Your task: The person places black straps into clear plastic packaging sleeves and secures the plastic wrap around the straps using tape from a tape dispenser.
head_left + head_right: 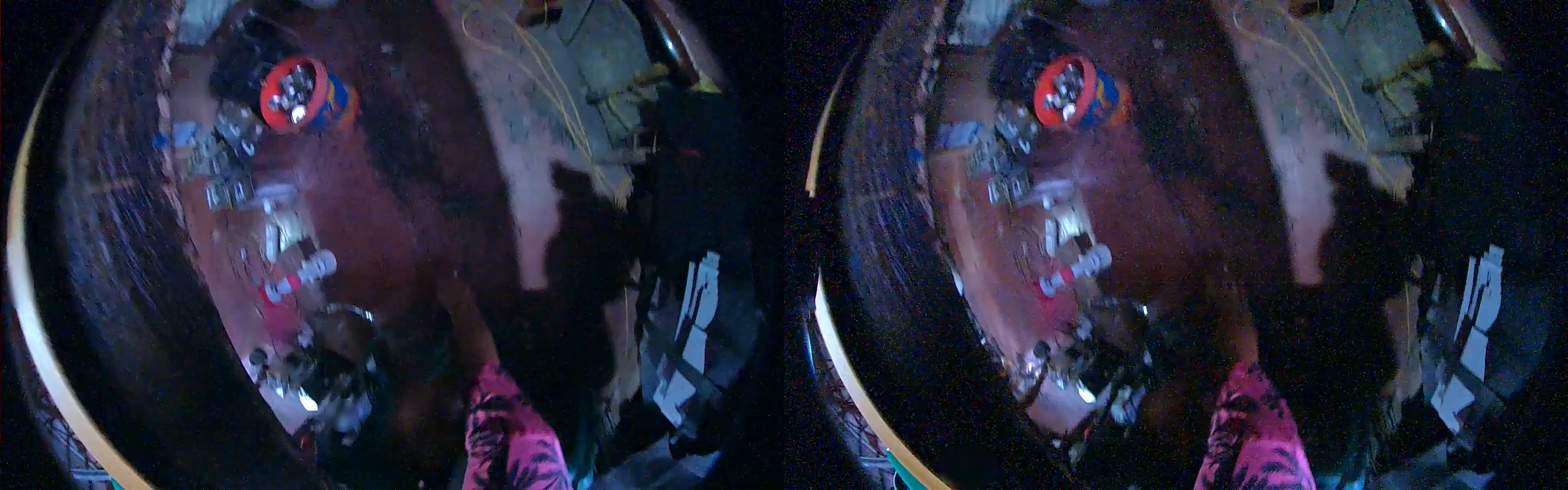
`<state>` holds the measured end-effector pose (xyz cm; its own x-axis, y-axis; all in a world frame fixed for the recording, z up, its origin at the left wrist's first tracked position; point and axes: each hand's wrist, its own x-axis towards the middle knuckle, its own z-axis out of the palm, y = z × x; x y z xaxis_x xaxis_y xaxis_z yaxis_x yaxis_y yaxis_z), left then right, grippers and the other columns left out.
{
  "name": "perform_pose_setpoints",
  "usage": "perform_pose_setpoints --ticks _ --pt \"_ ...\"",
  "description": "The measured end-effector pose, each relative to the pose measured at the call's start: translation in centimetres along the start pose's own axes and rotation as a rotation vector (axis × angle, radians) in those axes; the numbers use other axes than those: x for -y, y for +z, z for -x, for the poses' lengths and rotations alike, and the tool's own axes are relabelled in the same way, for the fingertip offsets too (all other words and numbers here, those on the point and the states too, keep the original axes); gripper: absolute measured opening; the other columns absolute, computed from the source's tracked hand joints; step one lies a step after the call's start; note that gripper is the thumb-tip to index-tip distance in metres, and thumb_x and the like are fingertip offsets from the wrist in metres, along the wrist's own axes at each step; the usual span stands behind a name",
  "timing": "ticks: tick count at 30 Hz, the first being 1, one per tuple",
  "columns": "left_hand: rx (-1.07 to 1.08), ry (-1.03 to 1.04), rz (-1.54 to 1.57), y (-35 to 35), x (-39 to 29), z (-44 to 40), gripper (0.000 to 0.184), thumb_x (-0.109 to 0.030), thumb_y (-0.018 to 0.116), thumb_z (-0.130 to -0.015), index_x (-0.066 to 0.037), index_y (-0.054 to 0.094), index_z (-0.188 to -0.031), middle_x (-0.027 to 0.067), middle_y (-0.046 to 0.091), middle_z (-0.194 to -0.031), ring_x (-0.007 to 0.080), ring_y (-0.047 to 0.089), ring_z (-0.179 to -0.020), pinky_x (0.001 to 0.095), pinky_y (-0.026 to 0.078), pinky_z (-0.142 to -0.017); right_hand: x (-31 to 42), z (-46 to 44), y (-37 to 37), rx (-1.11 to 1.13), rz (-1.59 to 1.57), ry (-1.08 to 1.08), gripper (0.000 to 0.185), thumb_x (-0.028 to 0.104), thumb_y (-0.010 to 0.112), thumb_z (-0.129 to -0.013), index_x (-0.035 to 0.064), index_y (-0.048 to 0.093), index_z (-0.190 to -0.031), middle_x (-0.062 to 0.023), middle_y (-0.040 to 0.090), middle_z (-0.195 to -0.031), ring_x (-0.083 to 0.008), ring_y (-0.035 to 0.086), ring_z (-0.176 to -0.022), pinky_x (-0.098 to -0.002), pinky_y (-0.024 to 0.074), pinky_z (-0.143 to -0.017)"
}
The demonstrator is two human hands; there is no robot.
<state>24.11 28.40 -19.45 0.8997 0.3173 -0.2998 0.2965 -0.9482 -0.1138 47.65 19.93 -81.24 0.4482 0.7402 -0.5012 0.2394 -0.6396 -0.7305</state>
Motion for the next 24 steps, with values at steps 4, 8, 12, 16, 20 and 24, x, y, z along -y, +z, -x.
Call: perform_pose_setpoints --ticks 4,8,12,16,20,24 --pt "-0.055 0.019 0.017 -1.1 -1.8 2.8 0.049 -0.021 0.065 -0.090 -0.004 0.056 -0.136 0.0239 0.059 -0.123 0.0384 0.060 -0.109 0.0471 0.048 -0.094 -1.5 1.9 0.1 -0.047 -0.053 0.001 0.047 0.026 0.072 -0.082 0.0099 0.067 -0.126 -0.0194 0.057 -0.139 -0.0414 0.060 -0.119 -0.0513 0.0514 -0.100" --pt "-0.202 -0.086 -0.022 -2.6 -8.3 7.7 0.046 -0.021 0.063 -0.093 -0.003 0.057 -0.135 0.0230 0.065 -0.120 0.0367 0.065 -0.106 0.0449 0.051 -0.092 -1.0 7.3 -4.9 -0.324 -1.164 -0.142 0.042 0.018 0.074 -0.083 0.0076 0.068 -0.123 -0.0168 0.060 -0.134 -0.0380 0.061 -0.116 -0.0481 0.0516 -0.099" --pt "0.008 -0.517 0.314 -6.9 -12.4 7.9 0.032 -0.004 0.060 -0.095 -0.002 0.058 -0.126 0.0160 0.067 -0.114 0.0245 0.066 -0.096 0.0291 0.053 -0.088 6.9 14.7 -18.2 -0.512 -0.150 -0.217 0.021 0.002 0.070 -0.085 0.0025 0.072 -0.106 -0.0162 0.066 -0.113 -0.0314 0.064 -0.106 -0.0385 0.0512 -0.095" --pt "-0.241 -0.387 0.220 -8.9 -11.5 4.1 0.051 -0.032 0.080 -0.077 -0.017 0.071 -0.124 0.0175 0.049 -0.121 0.0389 0.048 -0.115 0.0483 0.043 -0.097 15.1 18.5 -27.9 -0.360 -0.492 -0.502 0.011 -0.003 0.064 -0.089 0.0002 0.072 -0.096 -0.0118 0.066 -0.102 -0.0264 0.064 -0.101 -0.0349 0.0502 -0.093" --pt "-0.302 -0.388 0.136 -11.2 -14.0 5.9 0.054 -0.035 0.075 -0.084 -0.019 0.064 -0.134 0.0147 0.050 -0.125 0.0363 0.050 -0.116 0.0478 0.043 -0.097 21.5 23.8 -33.9 -0.287 -0.591 -0.517 0.009 -0.001 0.066 -0.091 -0.0019 0.071 -0.098 -0.0064 0.066 -0.107 -0.0154 0.060 -0.098 -0.0277 0.0469 -0.083" --pt "-0.409 -0.431 0.123 -12.1 -18.6 7.4 0.053 -0.036 0.074 -0.085 -0.020 0.064 -0.135 0.0155 0.051 -0.126 0.0365 0.051 -0.117 0.0486 0.043 -0.098 22.5 25.6 -38.3 -0.281 -0.559 -0.646 0.009 -0.002 0.066 -0.091 -0.0016 0.071 -0.098 -0.0060 0.065 -0.107 -0.0124 0.059 -0.096 -0.0254 0.0465 -0.080"
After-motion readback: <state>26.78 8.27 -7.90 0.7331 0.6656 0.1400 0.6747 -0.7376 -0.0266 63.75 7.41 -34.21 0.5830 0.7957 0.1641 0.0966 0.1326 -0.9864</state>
